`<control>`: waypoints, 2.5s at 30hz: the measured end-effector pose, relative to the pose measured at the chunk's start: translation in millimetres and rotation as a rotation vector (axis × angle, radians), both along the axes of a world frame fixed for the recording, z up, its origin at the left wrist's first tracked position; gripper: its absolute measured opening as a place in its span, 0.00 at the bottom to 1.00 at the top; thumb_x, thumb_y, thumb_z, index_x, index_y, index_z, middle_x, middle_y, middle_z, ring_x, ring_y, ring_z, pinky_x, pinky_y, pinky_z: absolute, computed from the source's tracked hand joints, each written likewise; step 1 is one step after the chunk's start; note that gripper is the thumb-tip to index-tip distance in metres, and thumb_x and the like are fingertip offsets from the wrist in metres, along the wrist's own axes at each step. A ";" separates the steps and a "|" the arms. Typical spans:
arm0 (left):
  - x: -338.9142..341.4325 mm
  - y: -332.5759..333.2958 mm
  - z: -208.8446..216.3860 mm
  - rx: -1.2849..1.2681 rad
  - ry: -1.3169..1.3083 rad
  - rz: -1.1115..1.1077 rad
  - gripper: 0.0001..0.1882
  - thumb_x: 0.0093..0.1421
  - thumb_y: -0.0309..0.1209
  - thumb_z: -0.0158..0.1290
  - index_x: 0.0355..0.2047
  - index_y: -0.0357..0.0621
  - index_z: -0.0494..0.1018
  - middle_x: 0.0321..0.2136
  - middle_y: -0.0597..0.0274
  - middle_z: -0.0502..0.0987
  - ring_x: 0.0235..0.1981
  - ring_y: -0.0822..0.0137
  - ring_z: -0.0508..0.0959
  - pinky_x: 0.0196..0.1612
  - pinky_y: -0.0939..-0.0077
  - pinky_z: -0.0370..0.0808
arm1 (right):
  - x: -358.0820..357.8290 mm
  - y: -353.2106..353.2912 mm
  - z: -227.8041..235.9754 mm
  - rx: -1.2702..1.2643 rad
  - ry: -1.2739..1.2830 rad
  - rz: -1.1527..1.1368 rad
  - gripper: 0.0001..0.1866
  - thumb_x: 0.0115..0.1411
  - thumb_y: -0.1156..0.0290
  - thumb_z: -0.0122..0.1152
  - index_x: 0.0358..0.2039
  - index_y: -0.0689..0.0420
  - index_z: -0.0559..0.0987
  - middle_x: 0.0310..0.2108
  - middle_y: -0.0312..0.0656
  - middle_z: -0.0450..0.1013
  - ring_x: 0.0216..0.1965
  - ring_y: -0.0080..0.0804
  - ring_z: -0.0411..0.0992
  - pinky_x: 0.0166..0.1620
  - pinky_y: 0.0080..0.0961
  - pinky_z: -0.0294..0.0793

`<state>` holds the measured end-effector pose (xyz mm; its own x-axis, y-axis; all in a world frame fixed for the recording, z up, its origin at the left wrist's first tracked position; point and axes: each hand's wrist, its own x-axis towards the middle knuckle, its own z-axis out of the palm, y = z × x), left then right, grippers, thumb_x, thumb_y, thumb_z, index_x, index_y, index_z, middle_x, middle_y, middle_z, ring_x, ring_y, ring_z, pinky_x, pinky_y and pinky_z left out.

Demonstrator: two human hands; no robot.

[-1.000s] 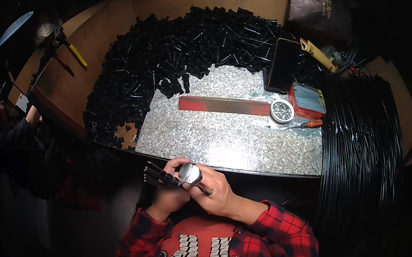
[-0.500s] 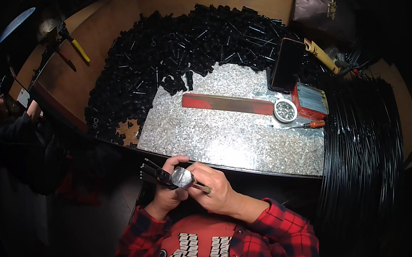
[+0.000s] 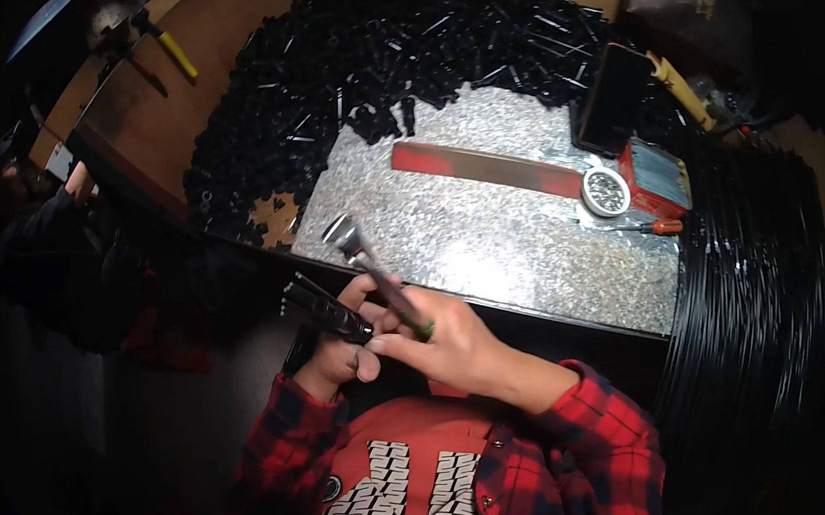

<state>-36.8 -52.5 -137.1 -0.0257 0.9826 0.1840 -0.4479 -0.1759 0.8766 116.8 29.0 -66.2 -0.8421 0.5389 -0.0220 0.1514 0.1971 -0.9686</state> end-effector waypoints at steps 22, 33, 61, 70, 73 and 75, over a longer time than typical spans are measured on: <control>-9.3 -2.2 23.2 -0.268 0.066 -0.111 0.42 0.25 0.50 0.70 0.40 0.38 0.73 0.26 0.74 0.72 0.28 0.83 0.69 0.29 0.88 0.64 | 69.5 -1.0 5.5 1.262 -0.299 0.029 0.35 0.43 0.79 0.59 0.56 0.55 0.70 0.23 0.41 0.62 0.20 0.34 0.64 0.22 0.29 0.63; -0.7 -3.8 12.5 -0.224 0.111 -0.062 0.37 0.30 0.41 0.73 0.41 0.40 0.72 0.27 0.73 0.72 0.29 0.82 0.69 0.31 0.87 0.66 | 70.9 -0.5 8.9 1.254 -0.336 0.041 0.35 0.42 0.79 0.59 0.57 0.56 0.69 0.24 0.42 0.61 0.21 0.36 0.63 0.24 0.31 0.63; -2.0 1.9 10.3 -0.145 0.482 -0.054 0.21 0.43 0.38 0.69 0.32 0.40 0.73 0.20 0.71 0.72 0.21 0.82 0.69 0.24 0.86 0.62 | 84.8 -9.0 14.0 1.030 -0.396 0.126 0.35 0.48 0.75 0.60 0.59 0.55 0.65 0.23 0.41 0.61 0.21 0.33 0.66 0.21 0.29 0.67; -39.0 1.3 13.4 0.077 -0.082 0.268 0.49 0.45 0.74 0.39 0.43 0.35 0.63 0.09 0.74 0.56 0.09 0.79 0.56 0.17 0.82 0.58 | 103.8 43.4 -21.8 1.023 -0.575 -0.181 0.38 0.48 0.60 0.68 0.58 0.57 0.64 0.32 0.47 0.67 0.28 0.47 0.70 0.28 0.36 0.70; -55.5 -7.1 27.9 0.091 -0.171 0.351 0.48 0.46 0.76 0.32 0.41 0.39 0.64 0.08 0.75 0.54 0.08 0.79 0.54 0.17 0.82 0.57 | 103.2 40.6 -19.7 1.089 -0.528 -0.274 0.37 0.47 0.59 0.68 0.56 0.59 0.67 0.36 0.48 0.67 0.35 0.47 0.69 0.37 0.35 0.70; -62.6 -7.3 29.7 0.082 -0.228 0.405 0.47 0.47 0.76 0.30 0.40 0.40 0.65 0.07 0.75 0.53 0.08 0.79 0.53 0.17 0.82 0.56 | 88.4 20.9 -8.7 1.219 -0.440 -0.278 0.34 0.45 0.62 0.69 0.53 0.60 0.69 0.38 0.48 0.69 0.37 0.47 0.68 0.41 0.33 0.70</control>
<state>-99.4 -59.8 -107.4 -0.4525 0.8676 0.2061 -0.5085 -0.4409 0.7396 205.1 50.0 -75.0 -0.7482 0.5602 0.3555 0.5817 0.8116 -0.0545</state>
